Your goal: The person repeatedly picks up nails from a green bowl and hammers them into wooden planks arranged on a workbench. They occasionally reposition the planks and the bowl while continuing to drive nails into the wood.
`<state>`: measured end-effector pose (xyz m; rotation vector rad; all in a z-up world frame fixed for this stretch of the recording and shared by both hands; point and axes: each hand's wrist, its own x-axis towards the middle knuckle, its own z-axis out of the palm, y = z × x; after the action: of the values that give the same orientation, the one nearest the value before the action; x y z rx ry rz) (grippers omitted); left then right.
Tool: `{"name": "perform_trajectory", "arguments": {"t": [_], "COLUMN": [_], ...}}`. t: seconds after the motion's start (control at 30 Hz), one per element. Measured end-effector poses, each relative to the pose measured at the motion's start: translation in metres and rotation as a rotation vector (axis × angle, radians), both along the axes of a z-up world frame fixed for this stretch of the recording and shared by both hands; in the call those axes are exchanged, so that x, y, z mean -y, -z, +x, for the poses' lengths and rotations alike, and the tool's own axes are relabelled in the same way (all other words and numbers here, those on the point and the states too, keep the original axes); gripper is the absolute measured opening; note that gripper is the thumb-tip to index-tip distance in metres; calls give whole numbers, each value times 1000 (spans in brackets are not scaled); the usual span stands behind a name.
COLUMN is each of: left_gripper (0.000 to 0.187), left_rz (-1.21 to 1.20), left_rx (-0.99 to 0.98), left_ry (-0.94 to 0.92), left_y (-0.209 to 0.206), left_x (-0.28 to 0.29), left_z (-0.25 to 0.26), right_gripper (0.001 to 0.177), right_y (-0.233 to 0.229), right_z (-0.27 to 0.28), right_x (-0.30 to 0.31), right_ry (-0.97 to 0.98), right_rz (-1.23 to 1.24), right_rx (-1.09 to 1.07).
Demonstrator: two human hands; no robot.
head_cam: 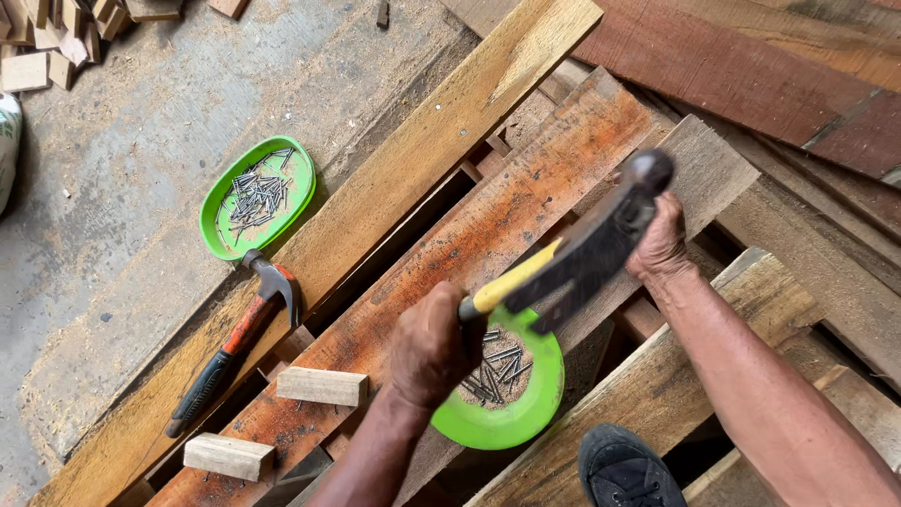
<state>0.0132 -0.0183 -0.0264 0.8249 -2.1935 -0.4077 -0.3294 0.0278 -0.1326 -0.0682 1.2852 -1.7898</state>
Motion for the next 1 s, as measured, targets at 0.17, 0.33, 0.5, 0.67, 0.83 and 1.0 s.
{"name": "perform_trajectory", "arguments": {"t": [0.17,0.33,0.5,0.67,0.83,1.0], "left_gripper": [21,22,22,32,27,20], "left_rz": [434,122,333,183,-32,574], "left_rx": [720,127,673,323,202,927], "left_ry": [-18,8,64,-40,19,69], "left_y": [-29,-15,13,-32,35,-17], "left_x": [30,2,27,14,2,13], "left_z": [-1,-9,13,-3,3,-2], "right_gripper": [29,28,31,25,24,27], "right_y": [15,20,5,4,7,2], "right_z": [-1,6,4,11,5,7], "right_x": [-3,8,6,0,-1,-10], "right_ry": [-37,54,-18,-21,5,-9], "right_rz": [41,-21,12,51,87,101], "right_rx": [-93,-124,-60,-82,-24,-25]}}
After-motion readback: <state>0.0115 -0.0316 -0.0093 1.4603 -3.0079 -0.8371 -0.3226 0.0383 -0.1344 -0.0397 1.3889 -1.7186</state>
